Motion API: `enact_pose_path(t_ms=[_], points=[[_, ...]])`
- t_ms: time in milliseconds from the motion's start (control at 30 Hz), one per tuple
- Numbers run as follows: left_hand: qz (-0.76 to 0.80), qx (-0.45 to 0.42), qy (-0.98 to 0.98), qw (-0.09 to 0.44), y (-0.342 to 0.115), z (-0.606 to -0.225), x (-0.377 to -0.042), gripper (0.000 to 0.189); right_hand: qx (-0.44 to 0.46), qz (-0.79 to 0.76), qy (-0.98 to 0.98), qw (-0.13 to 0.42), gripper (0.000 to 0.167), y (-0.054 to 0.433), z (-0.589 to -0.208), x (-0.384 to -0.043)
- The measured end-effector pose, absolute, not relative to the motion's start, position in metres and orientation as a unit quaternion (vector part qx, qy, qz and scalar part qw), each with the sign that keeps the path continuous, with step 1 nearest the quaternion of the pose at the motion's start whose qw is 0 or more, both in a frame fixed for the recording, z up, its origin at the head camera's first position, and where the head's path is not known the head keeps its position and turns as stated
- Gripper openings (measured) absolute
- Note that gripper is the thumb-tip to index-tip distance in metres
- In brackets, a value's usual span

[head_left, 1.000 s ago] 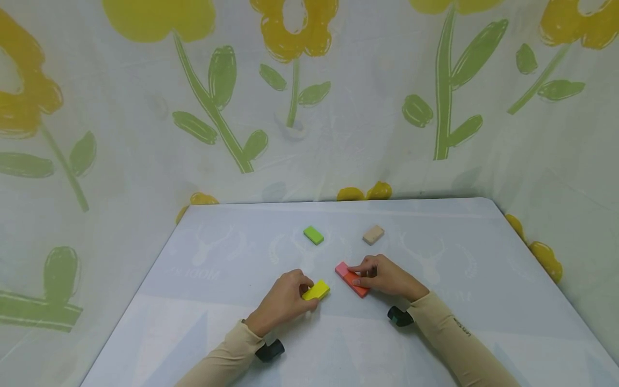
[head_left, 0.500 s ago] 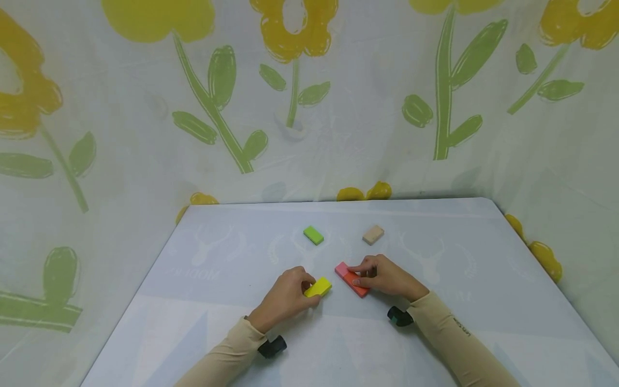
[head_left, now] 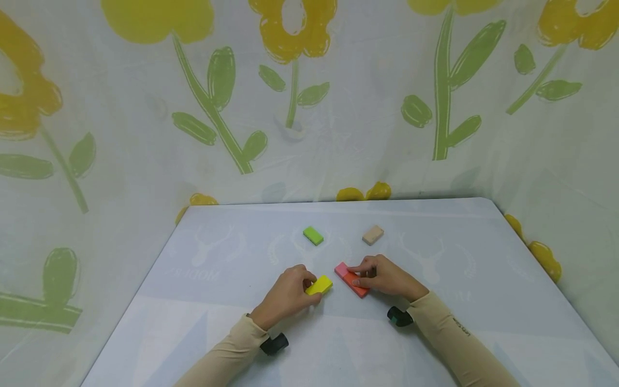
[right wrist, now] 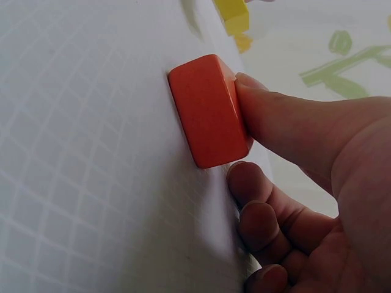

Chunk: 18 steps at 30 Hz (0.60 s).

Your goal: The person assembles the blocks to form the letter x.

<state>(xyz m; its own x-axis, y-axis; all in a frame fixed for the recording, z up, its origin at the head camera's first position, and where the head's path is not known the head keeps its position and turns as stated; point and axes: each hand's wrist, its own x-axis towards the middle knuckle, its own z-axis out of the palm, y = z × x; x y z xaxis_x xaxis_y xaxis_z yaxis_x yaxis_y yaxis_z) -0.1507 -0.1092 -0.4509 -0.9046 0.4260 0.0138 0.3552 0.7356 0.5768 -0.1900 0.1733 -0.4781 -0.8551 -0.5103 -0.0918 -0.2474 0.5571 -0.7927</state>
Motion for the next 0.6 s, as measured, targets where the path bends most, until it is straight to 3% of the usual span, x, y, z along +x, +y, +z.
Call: enact_pose_path(t_ms=[600], points=[[0.298, 0.209, 0.930, 0.061, -0.1075, -0.4530, -0.1552, 0.032, -0.225, -0.426, 0.862, 0.159, 0.040, 0.1735, -0.4770, -0.1894]])
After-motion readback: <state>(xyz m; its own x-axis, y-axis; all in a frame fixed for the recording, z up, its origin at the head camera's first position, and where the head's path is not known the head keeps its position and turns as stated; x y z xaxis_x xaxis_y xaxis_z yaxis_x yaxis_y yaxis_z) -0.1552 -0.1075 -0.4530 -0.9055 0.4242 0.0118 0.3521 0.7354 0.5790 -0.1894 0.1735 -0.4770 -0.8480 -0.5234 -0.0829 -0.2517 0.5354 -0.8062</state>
